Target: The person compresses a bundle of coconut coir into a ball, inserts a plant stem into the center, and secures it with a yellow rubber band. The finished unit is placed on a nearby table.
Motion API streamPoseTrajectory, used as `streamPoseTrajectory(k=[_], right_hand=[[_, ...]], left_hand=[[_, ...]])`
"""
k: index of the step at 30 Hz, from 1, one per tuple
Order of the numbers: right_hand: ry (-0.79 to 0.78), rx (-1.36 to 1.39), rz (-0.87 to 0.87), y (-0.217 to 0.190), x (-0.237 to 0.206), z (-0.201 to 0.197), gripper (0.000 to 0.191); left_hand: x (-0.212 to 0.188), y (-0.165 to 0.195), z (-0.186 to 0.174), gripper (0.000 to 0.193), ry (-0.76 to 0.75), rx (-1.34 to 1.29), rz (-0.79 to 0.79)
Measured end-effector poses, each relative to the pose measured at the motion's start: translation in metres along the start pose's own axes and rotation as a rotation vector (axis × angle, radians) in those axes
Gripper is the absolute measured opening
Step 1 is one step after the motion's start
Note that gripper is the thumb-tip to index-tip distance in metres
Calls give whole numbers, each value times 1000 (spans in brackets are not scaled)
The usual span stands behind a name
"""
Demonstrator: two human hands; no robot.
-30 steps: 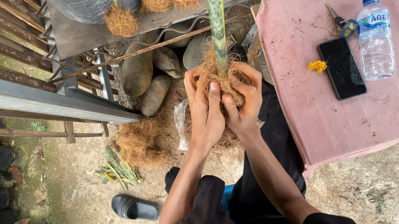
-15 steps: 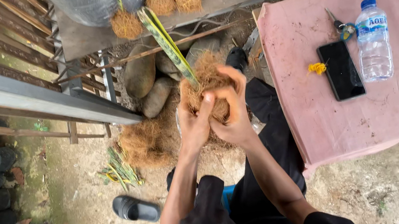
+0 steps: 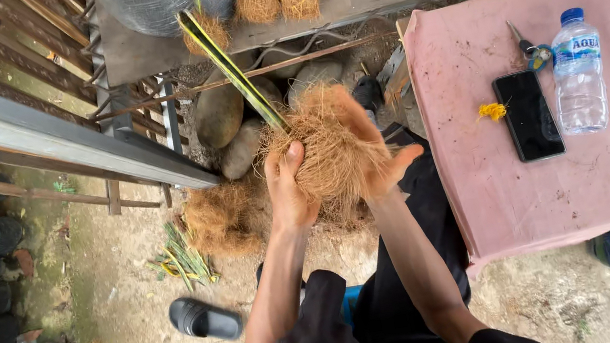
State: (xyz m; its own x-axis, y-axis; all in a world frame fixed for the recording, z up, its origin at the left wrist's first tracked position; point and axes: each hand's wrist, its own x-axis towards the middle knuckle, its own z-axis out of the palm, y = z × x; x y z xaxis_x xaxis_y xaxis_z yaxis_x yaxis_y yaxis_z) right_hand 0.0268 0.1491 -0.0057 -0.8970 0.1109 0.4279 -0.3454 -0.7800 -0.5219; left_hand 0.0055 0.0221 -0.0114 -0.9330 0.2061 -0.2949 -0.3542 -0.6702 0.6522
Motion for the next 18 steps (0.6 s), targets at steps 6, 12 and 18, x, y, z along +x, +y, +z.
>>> streamPoseTrajectory(k=[6,12,18], right_hand=[[313,409,181,16,-14,-22,117],[218,-227,-9,25,-31,-37,105],[209,-464,-109,12,-31,-19,89]], left_hand=[[-8,1,0,88,-83,-165,-146],[-4,-8,1,83,-69,27,-100],[0,-16,8,77,16,179,-117]])
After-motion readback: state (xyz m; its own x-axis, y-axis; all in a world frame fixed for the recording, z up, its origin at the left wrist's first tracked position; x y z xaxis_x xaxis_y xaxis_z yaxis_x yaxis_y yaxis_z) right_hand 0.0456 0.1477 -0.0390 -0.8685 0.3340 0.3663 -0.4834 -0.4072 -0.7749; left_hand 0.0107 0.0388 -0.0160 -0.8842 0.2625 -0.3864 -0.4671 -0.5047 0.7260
